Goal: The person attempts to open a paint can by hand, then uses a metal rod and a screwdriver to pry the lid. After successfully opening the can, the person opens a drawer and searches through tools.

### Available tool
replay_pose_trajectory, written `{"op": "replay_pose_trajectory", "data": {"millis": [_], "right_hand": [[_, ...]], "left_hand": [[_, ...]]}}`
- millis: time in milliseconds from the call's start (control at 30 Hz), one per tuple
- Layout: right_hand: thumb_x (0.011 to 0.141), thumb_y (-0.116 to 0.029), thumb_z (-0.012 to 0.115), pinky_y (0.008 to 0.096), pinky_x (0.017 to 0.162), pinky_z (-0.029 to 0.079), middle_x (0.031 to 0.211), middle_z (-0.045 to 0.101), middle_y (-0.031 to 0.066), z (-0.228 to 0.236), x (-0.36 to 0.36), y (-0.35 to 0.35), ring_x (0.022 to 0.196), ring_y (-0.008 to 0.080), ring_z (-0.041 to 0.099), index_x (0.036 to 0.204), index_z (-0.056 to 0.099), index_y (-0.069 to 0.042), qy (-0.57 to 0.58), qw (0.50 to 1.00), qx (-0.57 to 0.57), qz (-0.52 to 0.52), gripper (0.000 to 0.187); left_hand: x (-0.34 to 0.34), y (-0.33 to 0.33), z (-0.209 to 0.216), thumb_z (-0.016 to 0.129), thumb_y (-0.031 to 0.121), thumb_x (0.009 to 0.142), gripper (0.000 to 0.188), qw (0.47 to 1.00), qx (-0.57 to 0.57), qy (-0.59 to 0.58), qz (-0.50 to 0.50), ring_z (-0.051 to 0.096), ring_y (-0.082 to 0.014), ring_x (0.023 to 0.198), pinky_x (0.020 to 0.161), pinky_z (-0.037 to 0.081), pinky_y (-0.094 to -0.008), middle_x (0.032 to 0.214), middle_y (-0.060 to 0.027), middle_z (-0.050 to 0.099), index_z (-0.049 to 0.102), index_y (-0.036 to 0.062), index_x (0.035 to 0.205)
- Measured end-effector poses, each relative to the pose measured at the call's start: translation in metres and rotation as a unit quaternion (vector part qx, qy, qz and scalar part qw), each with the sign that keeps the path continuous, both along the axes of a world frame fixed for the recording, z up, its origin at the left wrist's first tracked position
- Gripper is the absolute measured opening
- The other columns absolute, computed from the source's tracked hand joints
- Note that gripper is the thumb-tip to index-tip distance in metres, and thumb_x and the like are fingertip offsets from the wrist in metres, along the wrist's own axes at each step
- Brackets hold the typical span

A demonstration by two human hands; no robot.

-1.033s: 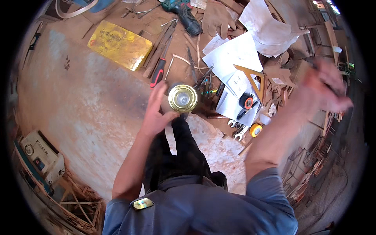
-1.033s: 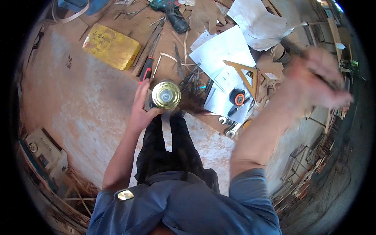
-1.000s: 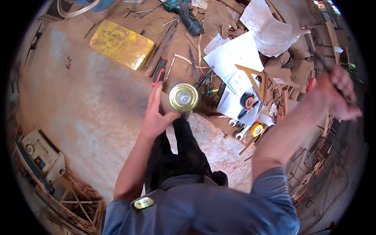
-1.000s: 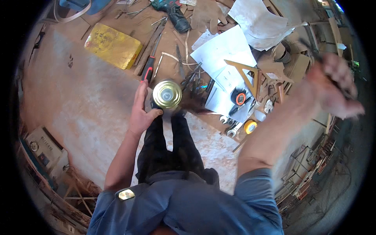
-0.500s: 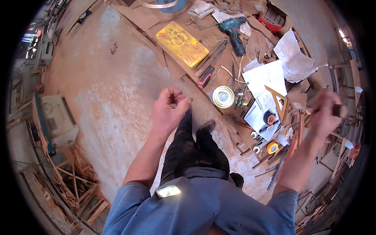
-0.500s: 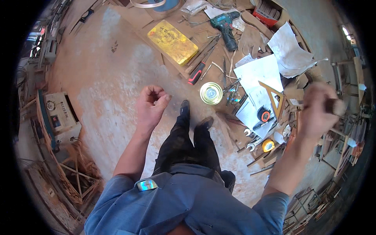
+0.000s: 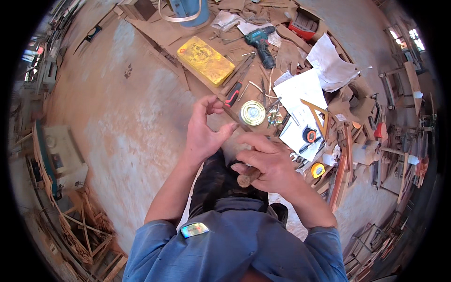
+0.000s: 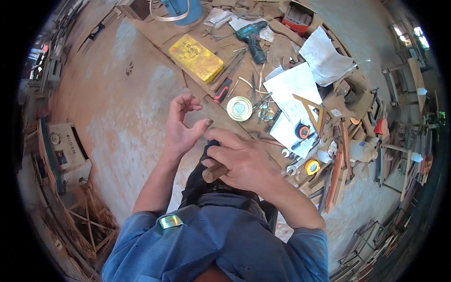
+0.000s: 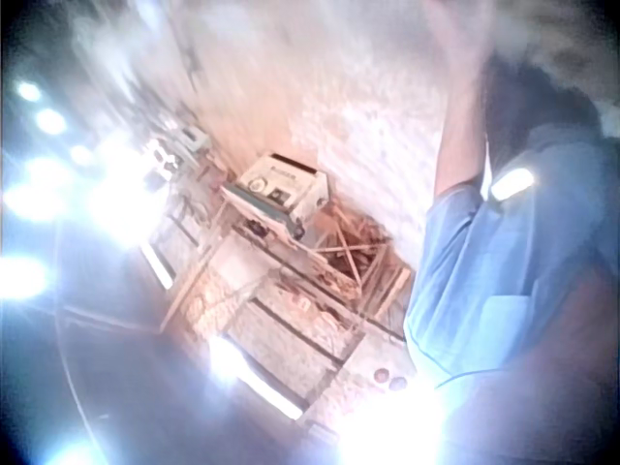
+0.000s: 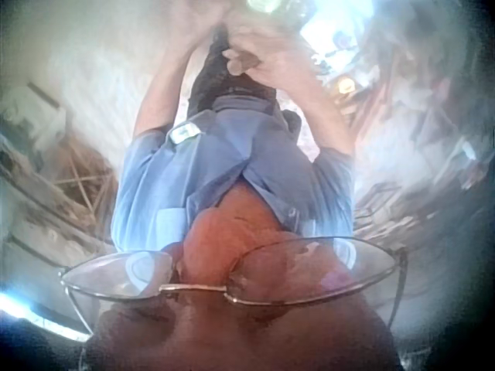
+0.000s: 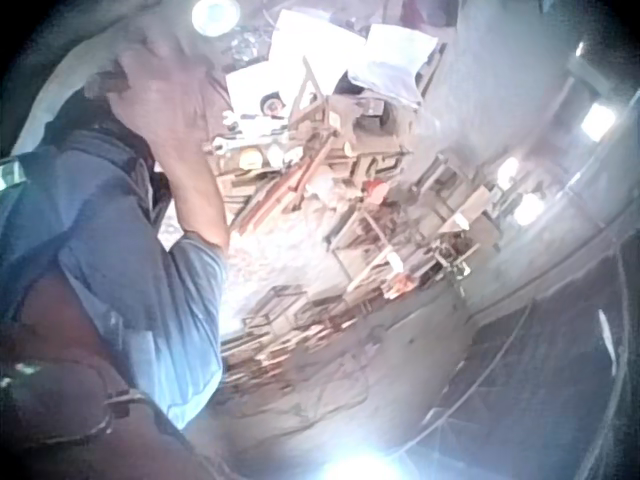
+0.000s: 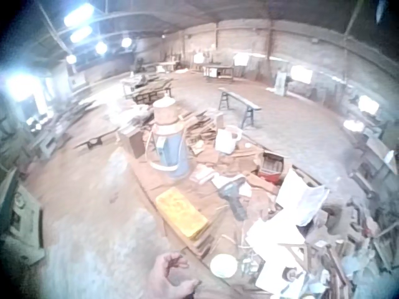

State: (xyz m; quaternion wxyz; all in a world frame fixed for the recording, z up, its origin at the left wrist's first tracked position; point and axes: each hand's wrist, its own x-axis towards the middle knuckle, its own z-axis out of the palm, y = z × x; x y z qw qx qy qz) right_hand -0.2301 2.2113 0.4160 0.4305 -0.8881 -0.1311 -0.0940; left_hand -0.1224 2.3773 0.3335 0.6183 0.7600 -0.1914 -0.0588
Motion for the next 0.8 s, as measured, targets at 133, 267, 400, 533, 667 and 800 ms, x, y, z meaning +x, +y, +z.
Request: {"op": "replay_pose_trajectory", "data": {"millis": [133,267,400,533,667,800], "right_hand": [[0.075,-0.018,0.081,0.0355,0.064,0.055,0.126,0.061,0.0047,-0.001,-0.012,0.001,0.089,0.0228,0.069,0.080,0.062,-0.007,0.008,0.999,-0.034,0.002,0.022],[0.076,-0.018,0.079,0.0359,0.063,0.055,0.133,0.058,0.0063,-0.009,-0.022,0.000,0.094,0.0223,0.069,0.077,0.061,-0.006,0.012,0.999,-0.044,0.011,0.022],[0.076,-0.019,0.079,0.0367,0.066,0.056,0.137,0.056,0.0100,-0.008,-0.028,-0.001,0.095,0.0235,0.069,0.077,0.062,-0.005,-0.001,0.999,-0.039,-0.011,0.022],[0.075,-0.018,0.081,0.0368,0.069,0.056,0.142,0.054,0.0135,-0.008,-0.038,-0.004,0.091,0.0264,0.069,0.081,0.063,-0.005,0.026,0.999,-0.045,-0.008,0.023],[0.078,-0.021,0.079,0.0361,0.066,0.057,0.144,0.053,0.0140,-0.011,-0.051,-0.002,0.091,0.0253,0.070,0.082,0.064,-0.006,0.023,0.998,-0.064,0.006,0.023],[0.078,-0.022,0.078,0.0364,0.064,0.057,0.144,0.052,0.0132,-0.017,-0.059,-0.004,0.091,0.0242,0.070,0.083,0.065,-0.006,0.025,0.997,-0.072,0.004,0.021]], "left_hand": [[-0.004,-0.010,0.006,0.087,0.014,0.070,0.076,0.999,0.031,-0.036,-0.013,0.064,-0.0229,0.101,0.092,0.051,-0.0361,0.114,-0.0143,0.064,0.046,-0.0008,0.133],[-0.010,-0.022,0.010,0.087,0.015,0.070,0.076,0.998,0.045,-0.029,-0.025,0.064,-0.0232,0.100,0.092,0.052,-0.0364,0.113,-0.0141,0.065,0.047,-0.0003,0.133],[-0.015,-0.035,0.015,0.086,0.017,0.072,0.073,0.997,0.047,-0.042,-0.038,0.065,-0.0235,0.098,0.090,0.052,-0.0370,0.110,-0.0138,0.066,0.049,-0.0002,0.132],[-0.020,-0.046,0.020,0.083,0.018,0.074,0.069,0.994,0.068,-0.064,-0.050,0.066,-0.0239,0.095,0.087,0.053,-0.0369,0.107,-0.0138,0.067,0.050,-0.0003,0.132],[-0.024,-0.052,0.019,0.082,0.019,0.076,0.068,0.992,0.094,-0.067,-0.047,0.066,-0.0242,0.095,0.087,0.053,-0.0366,0.107,-0.0143,0.067,0.050,-0.0008,0.132],[-0.030,-0.056,0.020,0.081,0.019,0.076,0.067,0.993,0.096,-0.051,-0.041,0.066,-0.0243,0.095,0.087,0.054,-0.0366,0.106,-0.0143,0.067,0.050,-0.0014,0.132]]}}
